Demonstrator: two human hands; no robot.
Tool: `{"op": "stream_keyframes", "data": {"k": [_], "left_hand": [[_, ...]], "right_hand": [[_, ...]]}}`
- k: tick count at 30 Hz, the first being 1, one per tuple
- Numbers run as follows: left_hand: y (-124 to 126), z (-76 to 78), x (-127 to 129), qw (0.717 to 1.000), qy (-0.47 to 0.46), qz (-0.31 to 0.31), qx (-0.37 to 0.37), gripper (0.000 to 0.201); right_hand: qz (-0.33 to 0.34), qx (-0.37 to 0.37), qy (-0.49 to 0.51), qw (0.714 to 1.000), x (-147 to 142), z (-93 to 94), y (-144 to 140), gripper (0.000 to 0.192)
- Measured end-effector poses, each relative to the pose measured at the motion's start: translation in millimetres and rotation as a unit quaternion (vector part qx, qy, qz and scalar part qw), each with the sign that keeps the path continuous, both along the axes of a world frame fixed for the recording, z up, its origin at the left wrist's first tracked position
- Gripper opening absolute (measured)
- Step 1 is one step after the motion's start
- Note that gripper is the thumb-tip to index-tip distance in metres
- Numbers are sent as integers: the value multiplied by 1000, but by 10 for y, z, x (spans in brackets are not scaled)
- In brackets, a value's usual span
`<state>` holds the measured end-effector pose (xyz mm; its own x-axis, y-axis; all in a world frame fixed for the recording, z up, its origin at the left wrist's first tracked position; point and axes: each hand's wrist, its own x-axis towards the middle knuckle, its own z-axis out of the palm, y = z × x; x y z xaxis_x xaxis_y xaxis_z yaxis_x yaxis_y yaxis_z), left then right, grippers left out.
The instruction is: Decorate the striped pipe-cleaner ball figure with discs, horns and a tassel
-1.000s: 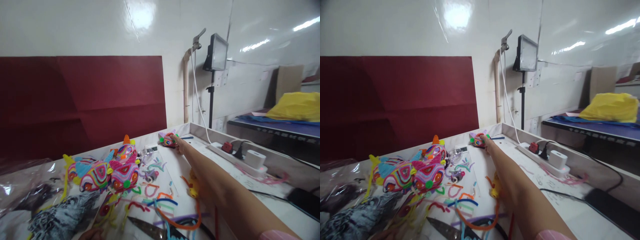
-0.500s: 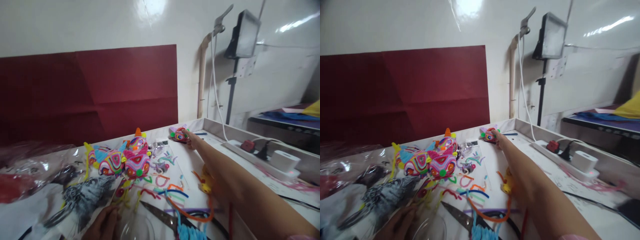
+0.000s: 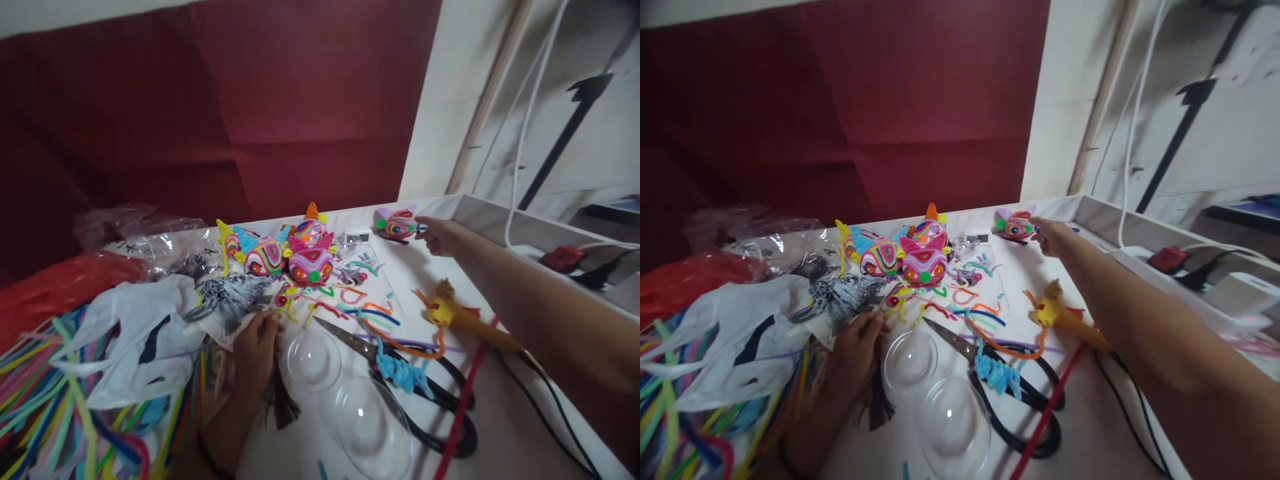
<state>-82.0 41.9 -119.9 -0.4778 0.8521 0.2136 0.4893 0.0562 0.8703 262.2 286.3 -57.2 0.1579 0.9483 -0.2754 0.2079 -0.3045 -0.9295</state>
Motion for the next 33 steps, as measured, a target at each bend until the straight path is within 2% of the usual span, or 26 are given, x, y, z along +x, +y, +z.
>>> {"op": "stream_keyframes", "data": {"k": [4,8,9,11,13,15,18,23,26,30,33], "left_hand": [[-42,44,34,1000,11,-10,26,34],[-65,91,66,999,22,-26,35,33],[-69,96,72,999,20,-29,35,28],[-76,102,82,998,22,-27,46,16],[-85,105,84,997,41,-25,64,14],[-96,119,80,994,58,-30,84,12],[-114,168,67,991,62,-57,106,15],[-136,243,54,980,103,-106,134,17],[-132,245,61,979,108,-128,118,17],[-116,236,80,981,101,-147,77,16],[-109,227,77,976,101,-186,46,29]], "right_hand": [[75,28,-10,997,-151,207,-507,27],[221,18,2,975,-453,293,-1189,7],[264,7,-1,965,-535,280,-1346,11],[406,41,-55,911,-686,224,-1601,19],[473,79,-122,869,-804,148,-1755,23],[480,108,-166,855,-873,83,-1810,26],[458,137,-222,850,-867,56,-1774,27],[413,142,-304,846,-592,154,-1673,25],[388,122,-335,850,-416,144,-1652,21],[384,111,-374,837,-341,-27,-1632,18],[384,129,-406,819,-351,-151,-1614,21]]}}
